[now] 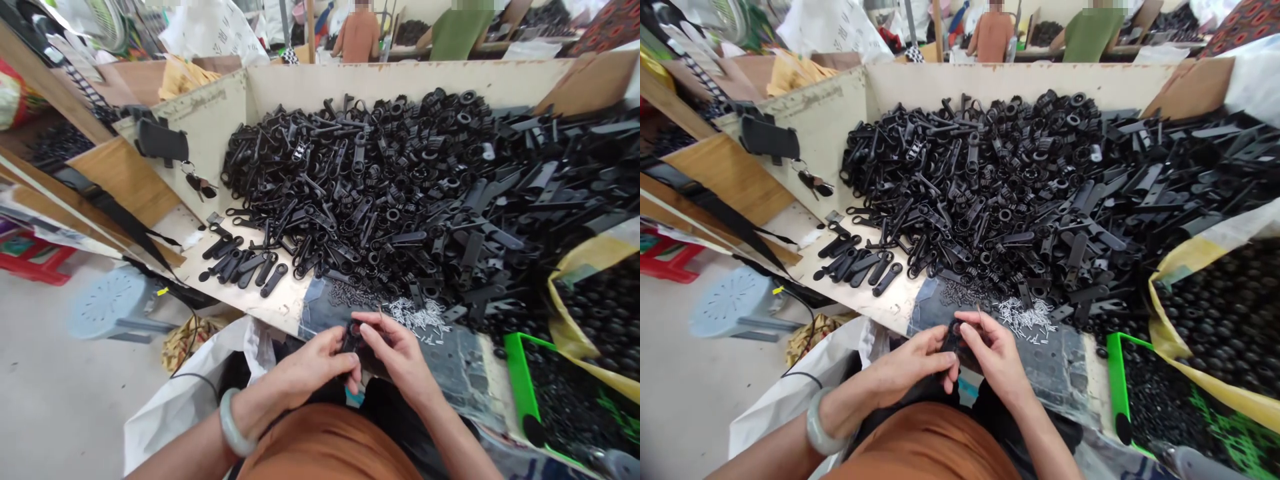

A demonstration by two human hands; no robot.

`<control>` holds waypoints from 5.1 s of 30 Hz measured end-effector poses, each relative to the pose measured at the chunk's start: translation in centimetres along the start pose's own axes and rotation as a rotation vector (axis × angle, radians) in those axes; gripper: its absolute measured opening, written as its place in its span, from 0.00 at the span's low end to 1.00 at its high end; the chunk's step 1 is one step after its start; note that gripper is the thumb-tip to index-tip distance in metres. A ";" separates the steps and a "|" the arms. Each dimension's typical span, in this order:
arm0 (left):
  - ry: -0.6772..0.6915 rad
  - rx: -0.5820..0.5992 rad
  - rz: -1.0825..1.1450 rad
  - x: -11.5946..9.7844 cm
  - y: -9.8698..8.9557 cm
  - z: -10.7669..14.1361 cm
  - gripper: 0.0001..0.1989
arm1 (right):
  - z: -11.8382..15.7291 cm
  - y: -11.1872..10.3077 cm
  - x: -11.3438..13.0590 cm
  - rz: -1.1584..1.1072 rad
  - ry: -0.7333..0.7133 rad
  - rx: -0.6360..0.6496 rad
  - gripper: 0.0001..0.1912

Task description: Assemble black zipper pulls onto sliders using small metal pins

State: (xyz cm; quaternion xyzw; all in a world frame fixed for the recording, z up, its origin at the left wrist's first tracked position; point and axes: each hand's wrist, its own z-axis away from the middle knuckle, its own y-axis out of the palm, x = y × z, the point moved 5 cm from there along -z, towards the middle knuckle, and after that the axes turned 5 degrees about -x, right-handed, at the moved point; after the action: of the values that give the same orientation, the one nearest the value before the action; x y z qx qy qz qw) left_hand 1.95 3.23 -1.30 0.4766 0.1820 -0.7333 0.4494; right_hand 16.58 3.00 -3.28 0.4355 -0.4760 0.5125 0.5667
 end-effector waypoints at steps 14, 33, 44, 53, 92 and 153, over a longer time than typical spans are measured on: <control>-0.124 0.015 0.287 0.9 -0.1 0.4 0.16 | -0.3 -0.5 -0.2 0.141 -0.045 0.024 0.23; -0.223 0.076 0.212 1.0 0.0 0.7 0.14 | -0.1 -0.7 1.4 0.326 -0.196 0.295 0.16; 0.113 -0.417 -0.390 -0.2 -4.3 -0.9 0.08 | -0.6 -1.8 0.3 0.362 -0.135 -0.063 0.17; 0.230 -0.504 -1.209 -1.2 -6.8 -4.6 0.08 | -4.0 1.2 0.6 0.836 -0.378 -0.095 0.17; -0.004 -0.319 0.357 0.1 -2.3 -1.9 0.20 | -1.2 0.5 2.0 0.207 -0.220 -0.067 0.13; -0.117 -0.101 0.040 0.8 0.0 -1.5 0.09 | 0.1 -0.7 0.9 0.465 -0.392 -0.008 0.07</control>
State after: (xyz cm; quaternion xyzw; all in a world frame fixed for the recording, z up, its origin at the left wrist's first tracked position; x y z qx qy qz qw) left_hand 2.66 3.84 -2.70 0.4132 0.1825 -0.7407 0.4972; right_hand 17.26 2.95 -2.42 0.4031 -0.6652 0.5329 0.3331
